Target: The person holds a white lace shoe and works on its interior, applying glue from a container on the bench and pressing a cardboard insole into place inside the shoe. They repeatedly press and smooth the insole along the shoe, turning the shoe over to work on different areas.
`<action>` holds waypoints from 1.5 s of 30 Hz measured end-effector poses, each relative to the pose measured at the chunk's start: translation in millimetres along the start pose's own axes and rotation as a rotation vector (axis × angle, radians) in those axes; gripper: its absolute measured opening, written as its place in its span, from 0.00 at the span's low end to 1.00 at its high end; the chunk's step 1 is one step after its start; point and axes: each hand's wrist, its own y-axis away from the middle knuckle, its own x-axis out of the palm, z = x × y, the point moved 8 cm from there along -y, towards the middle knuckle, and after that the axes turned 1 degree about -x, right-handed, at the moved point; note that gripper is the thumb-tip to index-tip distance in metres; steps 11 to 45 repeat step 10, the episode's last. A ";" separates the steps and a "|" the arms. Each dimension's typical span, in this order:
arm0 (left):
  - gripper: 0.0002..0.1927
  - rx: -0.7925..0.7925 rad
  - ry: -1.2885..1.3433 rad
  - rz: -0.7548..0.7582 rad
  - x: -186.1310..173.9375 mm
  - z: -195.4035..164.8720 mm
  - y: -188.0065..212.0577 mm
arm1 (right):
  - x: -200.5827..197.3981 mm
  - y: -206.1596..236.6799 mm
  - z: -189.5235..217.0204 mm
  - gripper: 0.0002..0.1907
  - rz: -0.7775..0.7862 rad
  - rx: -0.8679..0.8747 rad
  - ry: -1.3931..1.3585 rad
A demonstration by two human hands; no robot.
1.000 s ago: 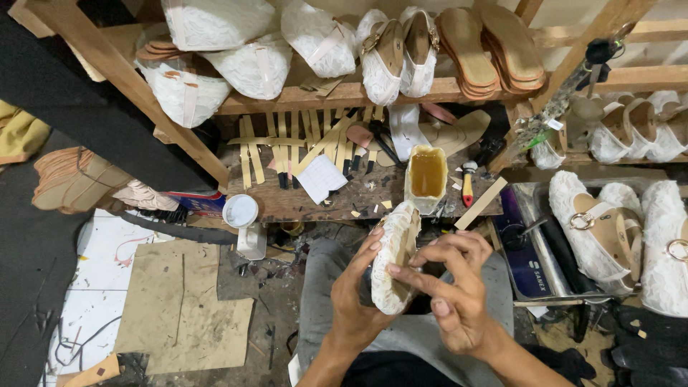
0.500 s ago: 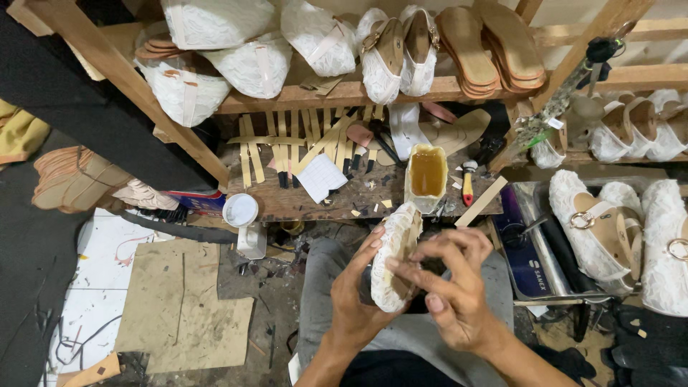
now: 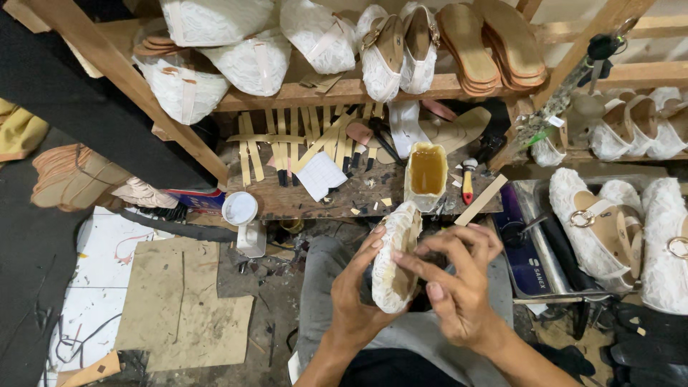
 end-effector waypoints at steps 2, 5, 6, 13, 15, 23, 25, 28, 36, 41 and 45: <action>0.42 -0.007 0.016 0.003 0.4 -0.5 -1.6 | 1.4 -0.7 -0.3 0.26 -0.002 -0.007 0.014; 0.41 -0.002 0.023 -0.004 -0.6 -1.0 -2.4 | -2.5 2.4 6.5 0.25 -0.001 -0.072 0.044; 0.42 -0.007 0.029 0.004 0.3 -0.5 -1.8 | -4.7 2.6 3.9 0.25 -0.004 -0.067 0.046; 0.43 -0.024 -0.008 0.005 2.0 2.3 -0.6 | 1.3 0.4 -1.2 0.25 0.034 -0.038 -0.009; 0.43 -0.024 -0.008 0.005 2.0 2.3 -0.6 | 1.3 0.4 -1.2 0.25 0.034 -0.038 -0.009; 0.43 -0.024 -0.008 0.005 2.0 2.3 -0.6 | 1.3 0.4 -1.2 0.25 0.034 -0.038 -0.009; 0.43 -0.024 -0.008 0.005 2.0 2.3 -0.6 | 1.3 0.4 -1.2 0.25 0.034 -0.038 -0.009; 0.43 -0.024 -0.008 0.005 2.0 2.3 -0.6 | 1.3 0.4 -1.2 0.25 0.034 -0.038 -0.009; 0.43 -0.024 -0.008 0.005 2.0 2.3 -0.6 | 1.3 0.4 -1.2 0.25 0.034 -0.038 -0.009; 0.43 -0.024 -0.008 0.005 2.0 2.3 -0.6 | 1.3 0.4 -1.2 0.25 0.034 -0.038 -0.009; 0.43 -0.024 -0.008 0.005 2.0 2.3 -0.6 | 1.3 0.4 -1.2 0.25 0.034 -0.038 -0.009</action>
